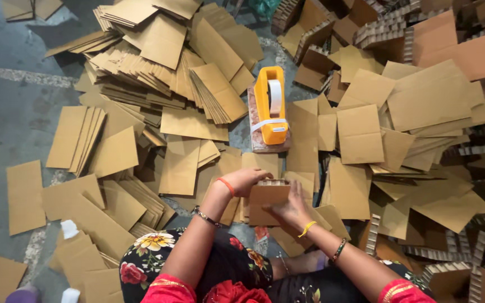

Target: The person sits on the floor and repeatedly picks up small corrugated cardboard pieces and flat cardboard sheets. They use a yellow tape dispenser to apply tape to the corrugated pieces, then attach the flat sheets to them, creating small assembled units.

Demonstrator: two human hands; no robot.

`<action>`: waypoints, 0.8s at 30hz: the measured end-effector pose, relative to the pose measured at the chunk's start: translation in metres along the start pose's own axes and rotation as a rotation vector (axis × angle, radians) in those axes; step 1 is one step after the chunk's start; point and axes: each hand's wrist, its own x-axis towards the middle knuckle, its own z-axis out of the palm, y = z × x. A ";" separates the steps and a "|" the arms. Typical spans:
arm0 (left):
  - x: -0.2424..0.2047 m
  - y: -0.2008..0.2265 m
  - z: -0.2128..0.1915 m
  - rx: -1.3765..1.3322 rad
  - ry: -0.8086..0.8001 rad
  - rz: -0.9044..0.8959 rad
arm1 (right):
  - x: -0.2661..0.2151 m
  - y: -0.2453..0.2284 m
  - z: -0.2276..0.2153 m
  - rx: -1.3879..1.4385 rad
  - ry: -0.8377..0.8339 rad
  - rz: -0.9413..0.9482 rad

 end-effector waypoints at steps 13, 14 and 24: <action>-0.003 0.001 0.016 -0.103 0.112 -0.121 | 0.026 0.024 0.047 0.101 0.134 0.168; -0.002 0.002 0.022 -0.066 0.163 -0.146 | 0.024 0.024 0.045 0.103 0.138 0.150; 0.001 -0.001 0.040 -0.003 0.327 -0.257 | 0.024 0.017 0.039 0.038 0.111 0.135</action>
